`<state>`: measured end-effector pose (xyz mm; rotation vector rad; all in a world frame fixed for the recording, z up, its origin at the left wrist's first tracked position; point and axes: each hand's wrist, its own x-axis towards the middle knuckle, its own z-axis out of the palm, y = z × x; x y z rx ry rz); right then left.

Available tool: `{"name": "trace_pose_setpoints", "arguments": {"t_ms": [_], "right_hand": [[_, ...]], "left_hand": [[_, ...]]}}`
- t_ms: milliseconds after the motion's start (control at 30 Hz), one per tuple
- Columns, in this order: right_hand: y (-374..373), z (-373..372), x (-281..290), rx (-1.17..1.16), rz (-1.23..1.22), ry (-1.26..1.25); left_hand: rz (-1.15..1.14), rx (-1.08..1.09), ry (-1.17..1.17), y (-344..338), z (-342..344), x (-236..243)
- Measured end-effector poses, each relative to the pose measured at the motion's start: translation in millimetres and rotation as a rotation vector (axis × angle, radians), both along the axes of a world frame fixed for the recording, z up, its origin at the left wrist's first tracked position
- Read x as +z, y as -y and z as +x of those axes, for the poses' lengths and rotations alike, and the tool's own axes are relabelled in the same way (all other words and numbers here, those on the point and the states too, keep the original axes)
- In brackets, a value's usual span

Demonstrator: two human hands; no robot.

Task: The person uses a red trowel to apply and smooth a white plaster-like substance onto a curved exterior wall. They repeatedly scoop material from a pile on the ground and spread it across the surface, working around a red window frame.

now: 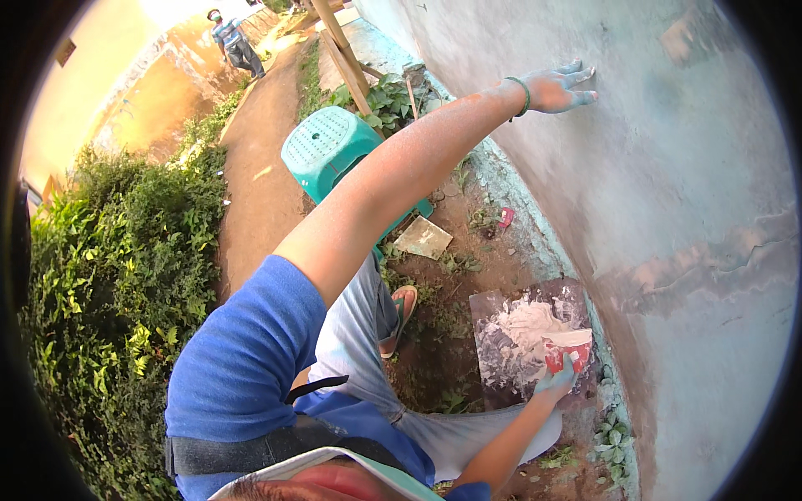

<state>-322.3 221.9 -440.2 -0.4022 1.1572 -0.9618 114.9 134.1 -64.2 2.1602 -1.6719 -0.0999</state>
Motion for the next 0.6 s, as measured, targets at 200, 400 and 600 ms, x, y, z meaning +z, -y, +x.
{"name": "trace_pose_setpoints", "arguments": {"t_ms": [200,400,600], "right_hand": [[10,-2,-20,0.026,-0.029,0.045],[3,-2,-4,0.0,-0.005,0.052],[-4,-6,-10,0.023,-0.028,0.044]], "left_hand": [[-0.006,-0.17,-0.019,-19,-8,-44],[0.317,-0.193,-0.019,-112,-36,-113],[0.579,-0.099,-0.184,-175,-31,-158]]}}
